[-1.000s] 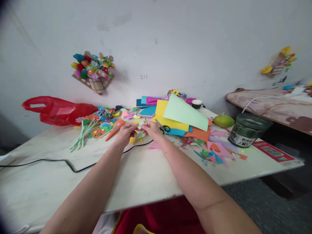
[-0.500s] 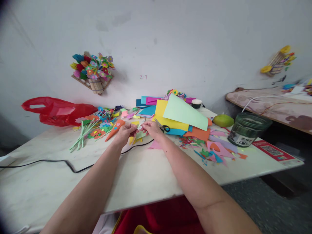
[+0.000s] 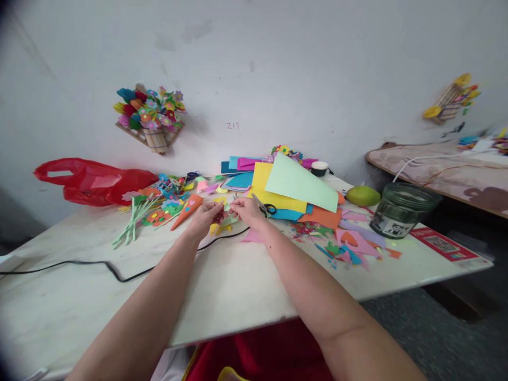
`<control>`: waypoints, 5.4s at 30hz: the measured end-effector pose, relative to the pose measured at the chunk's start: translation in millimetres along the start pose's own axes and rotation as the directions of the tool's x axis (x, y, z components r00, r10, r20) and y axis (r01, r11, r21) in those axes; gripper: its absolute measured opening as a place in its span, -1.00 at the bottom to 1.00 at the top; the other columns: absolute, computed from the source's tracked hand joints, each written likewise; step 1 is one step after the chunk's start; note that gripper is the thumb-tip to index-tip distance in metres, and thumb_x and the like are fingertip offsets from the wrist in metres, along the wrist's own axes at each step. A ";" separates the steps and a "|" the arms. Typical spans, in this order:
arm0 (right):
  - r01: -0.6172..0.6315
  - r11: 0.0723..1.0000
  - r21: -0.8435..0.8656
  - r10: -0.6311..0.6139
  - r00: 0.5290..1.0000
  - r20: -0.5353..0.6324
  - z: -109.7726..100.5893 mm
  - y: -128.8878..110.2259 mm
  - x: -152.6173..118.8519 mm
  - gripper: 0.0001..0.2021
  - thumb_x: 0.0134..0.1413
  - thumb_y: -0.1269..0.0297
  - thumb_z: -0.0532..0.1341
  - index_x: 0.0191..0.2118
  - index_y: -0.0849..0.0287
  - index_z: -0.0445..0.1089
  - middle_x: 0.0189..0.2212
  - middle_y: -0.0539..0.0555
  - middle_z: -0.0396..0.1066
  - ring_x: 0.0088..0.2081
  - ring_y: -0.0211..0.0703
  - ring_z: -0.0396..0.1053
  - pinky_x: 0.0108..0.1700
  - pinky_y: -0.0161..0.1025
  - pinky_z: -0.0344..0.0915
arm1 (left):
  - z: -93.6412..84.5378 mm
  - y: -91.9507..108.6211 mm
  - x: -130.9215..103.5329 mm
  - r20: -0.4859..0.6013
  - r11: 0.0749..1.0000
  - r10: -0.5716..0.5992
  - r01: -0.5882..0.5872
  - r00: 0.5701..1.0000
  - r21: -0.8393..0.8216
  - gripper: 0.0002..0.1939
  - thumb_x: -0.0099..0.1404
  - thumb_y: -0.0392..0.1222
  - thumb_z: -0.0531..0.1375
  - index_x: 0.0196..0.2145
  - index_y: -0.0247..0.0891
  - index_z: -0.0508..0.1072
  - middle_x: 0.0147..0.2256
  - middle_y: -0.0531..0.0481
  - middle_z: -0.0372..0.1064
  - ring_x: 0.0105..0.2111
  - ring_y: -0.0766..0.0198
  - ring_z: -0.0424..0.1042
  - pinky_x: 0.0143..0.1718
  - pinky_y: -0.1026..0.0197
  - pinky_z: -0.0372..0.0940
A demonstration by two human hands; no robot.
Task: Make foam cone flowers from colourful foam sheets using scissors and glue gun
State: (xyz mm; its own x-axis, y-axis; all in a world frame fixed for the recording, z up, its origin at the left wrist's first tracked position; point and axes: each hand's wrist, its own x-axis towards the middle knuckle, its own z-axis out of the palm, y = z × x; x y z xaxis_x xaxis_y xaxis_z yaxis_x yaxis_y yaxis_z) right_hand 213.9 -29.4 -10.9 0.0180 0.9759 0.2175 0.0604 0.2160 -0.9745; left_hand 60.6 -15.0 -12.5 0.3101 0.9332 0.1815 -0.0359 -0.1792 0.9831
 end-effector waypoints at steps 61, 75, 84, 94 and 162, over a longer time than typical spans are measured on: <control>-0.018 0.996 0.089 0.017 1.000 0.018 -1.8 4.1 1.4 -0.92 -0.22 0.36 0.27 -0.56 0.24 0.38 -0.69 -0.06 0.35 -0.67 -0.40 0.18 -0.58 -0.39 0.17 | -4.0 -0.1 0.3 0.032 0.994 -0.090 0.091 0.995 -0.058 -0.59 -0.02 0.10 0.33 -0.46 -0.32 0.38 -0.54 -0.03 0.39 -0.61 0.39 0.31 -0.52 0.29 0.22; 0.026 0.979 -0.202 -0.063 0.982 -0.177 -29.3 0.4 12.7 -0.83 -0.02 0.24 0.17 -0.44 0.22 0.42 -0.58 0.01 0.40 -0.61 -0.32 0.24 -0.51 -0.34 0.20 | -12.2 -3.8 2.3 0.102 0.980 -0.067 0.085 0.993 -0.179 -0.66 -0.10 -0.07 0.40 -0.50 -0.35 0.39 -0.52 0.00 0.39 -0.61 0.45 0.29 -0.53 0.34 0.19; -0.137 0.250 -0.959 0.030 0.991 -0.134 -59.7 -4.1 7.4 -0.74 -0.01 0.41 0.18 -0.17 0.17 0.50 -0.19 0.20 0.49 -0.14 0.02 0.43 -0.22 -0.21 0.27 | -15.8 -6.9 2.6 0.089 0.967 -0.064 0.084 0.994 -0.240 -0.72 -0.04 -0.15 0.36 -0.46 -0.33 0.36 -0.53 0.03 0.36 -0.58 0.42 0.33 -0.48 0.31 0.27; -0.132 0.107 -0.985 0.023 0.991 -0.131 -50.8 2.4 5.5 -0.71 0.10 0.35 0.13 -0.07 0.30 0.42 -0.15 0.35 0.37 -0.14 0.12 0.42 -0.18 -0.14 0.29 | -15.5 -7.3 3.9 0.011 0.977 -0.048 0.049 0.999 -0.208 -0.70 -0.07 -0.13 0.38 -0.49 -0.34 0.37 -0.54 0.00 0.39 -0.61 0.42 0.33 -0.50 0.31 0.28; 0.004 1.000 0.024 0.000 0.990 -0.140 -4.0 -0.4 5.6 -0.67 -0.36 0.48 0.31 -0.31 0.19 0.33 -0.62 -0.13 0.35 -0.58 -0.32 0.31 -0.50 -0.36 0.26 | -2.4 -2.5 2.1 0.048 0.987 -0.116 0.121 0.992 -0.102 -0.78 -0.06 -0.21 0.37 -0.55 -0.33 0.39 -0.62 0.02 0.36 -0.64 0.40 0.33 -0.41 0.25 0.35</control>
State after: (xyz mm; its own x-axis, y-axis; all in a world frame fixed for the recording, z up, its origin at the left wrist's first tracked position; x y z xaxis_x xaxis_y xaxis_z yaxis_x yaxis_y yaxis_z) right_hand 217.9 -24.2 -9.0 0.1573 0.9619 0.2235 0.0366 0.2204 -0.9747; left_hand 59.1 -11.9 -14.6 0.3571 0.9318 0.0648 -0.0952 -0.0327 0.9949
